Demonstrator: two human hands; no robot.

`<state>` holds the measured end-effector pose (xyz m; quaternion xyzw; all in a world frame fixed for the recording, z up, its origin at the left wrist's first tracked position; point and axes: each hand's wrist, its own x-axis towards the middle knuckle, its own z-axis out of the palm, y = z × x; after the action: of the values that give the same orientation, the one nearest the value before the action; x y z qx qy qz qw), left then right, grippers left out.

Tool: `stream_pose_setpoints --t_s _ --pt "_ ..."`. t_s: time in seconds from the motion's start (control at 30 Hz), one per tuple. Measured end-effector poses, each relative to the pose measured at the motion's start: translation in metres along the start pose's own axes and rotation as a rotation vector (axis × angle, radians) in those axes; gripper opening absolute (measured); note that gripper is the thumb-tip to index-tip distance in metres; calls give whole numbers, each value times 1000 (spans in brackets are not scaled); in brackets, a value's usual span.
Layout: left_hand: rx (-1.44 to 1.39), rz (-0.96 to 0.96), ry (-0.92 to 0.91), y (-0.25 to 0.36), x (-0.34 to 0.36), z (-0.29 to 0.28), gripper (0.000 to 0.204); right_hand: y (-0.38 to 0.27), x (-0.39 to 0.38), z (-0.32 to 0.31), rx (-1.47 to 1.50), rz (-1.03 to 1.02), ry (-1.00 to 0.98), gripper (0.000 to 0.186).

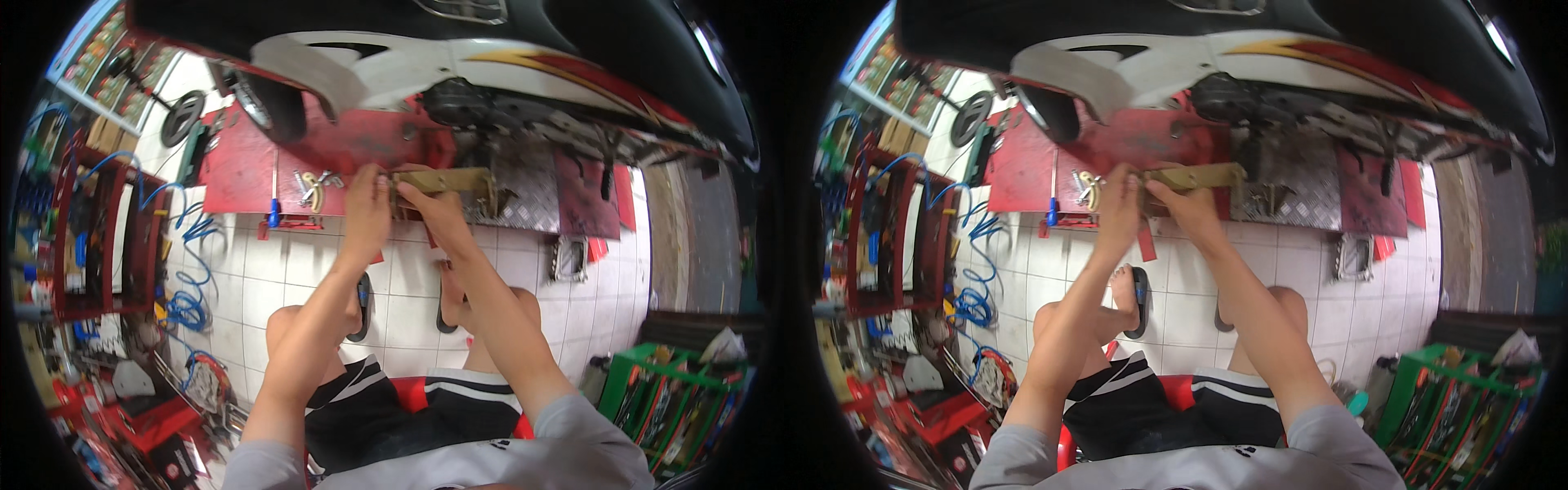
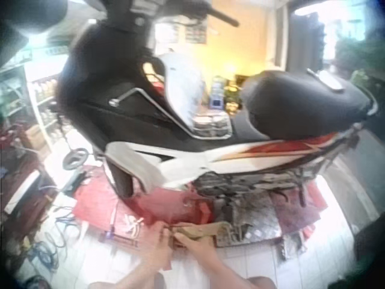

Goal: The person sits on a low stool in a workshop and works on a motorcycle brake assembly. They use their hands to manipulate the brake shoes and springs, then use pliers to adjust the components. The person continues to assemble and adjust the brake parts by hand.

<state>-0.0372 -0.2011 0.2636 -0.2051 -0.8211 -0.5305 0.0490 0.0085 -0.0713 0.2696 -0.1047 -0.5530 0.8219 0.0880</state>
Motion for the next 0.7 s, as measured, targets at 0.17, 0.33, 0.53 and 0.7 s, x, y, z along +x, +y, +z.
stream_pose_setpoints --t_s 0.17,0.33,0.53,0.7 --pt "-134 4 139 10 -4 8 21 13 -1 -7 31 -4 -32 32" --pt "-285 31 105 15 -4 9 22 7 -5 -13 15 -8 -9 34" --pt "-420 52 9 15 -14 -17 17 -1 -22 1 -41 -19 -6 35" --pt "-324 152 -37 20 -20 -23 17 -8 -35 3 -86 -50 12 33"
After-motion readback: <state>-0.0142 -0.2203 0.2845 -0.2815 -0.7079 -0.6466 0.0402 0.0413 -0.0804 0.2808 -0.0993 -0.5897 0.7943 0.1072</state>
